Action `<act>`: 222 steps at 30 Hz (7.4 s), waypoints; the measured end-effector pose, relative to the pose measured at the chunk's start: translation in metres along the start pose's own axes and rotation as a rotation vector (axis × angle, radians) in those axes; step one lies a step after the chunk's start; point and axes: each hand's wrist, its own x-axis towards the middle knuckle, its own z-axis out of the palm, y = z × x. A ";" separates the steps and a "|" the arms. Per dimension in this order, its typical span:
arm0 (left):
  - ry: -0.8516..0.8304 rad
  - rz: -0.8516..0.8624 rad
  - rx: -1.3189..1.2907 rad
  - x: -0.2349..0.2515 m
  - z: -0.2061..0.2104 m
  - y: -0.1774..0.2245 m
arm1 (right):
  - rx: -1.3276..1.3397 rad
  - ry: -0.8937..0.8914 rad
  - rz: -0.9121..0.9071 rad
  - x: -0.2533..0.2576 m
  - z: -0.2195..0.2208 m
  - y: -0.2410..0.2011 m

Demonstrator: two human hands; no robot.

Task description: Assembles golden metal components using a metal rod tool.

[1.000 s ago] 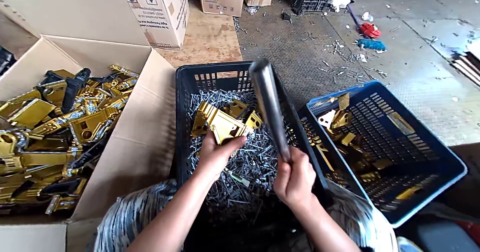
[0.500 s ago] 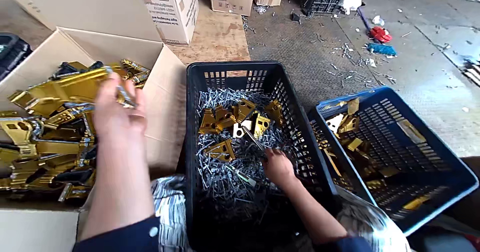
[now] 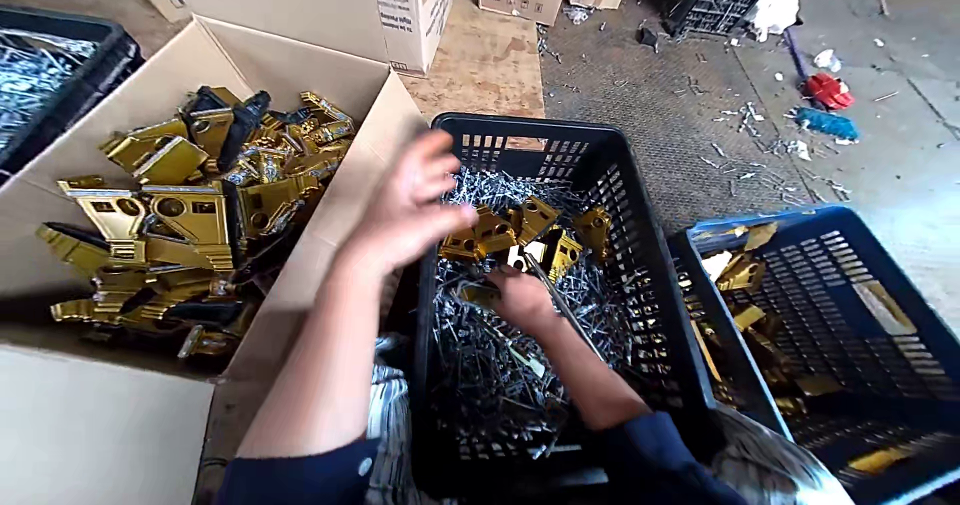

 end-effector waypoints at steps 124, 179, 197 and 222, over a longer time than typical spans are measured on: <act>0.050 -0.199 -0.302 -0.043 0.123 -0.009 | 0.214 -0.176 0.374 -0.076 0.022 0.070; -0.439 -0.268 -0.509 -0.061 0.152 -0.009 | 0.887 1.105 -0.369 -0.121 -0.019 0.042; -0.283 -0.257 0.040 -0.045 0.125 -0.013 | 0.306 0.062 0.426 -0.094 -0.004 0.108; -0.156 -0.219 -0.458 -0.058 0.145 -0.016 | 0.972 0.575 0.040 -0.133 -0.039 0.051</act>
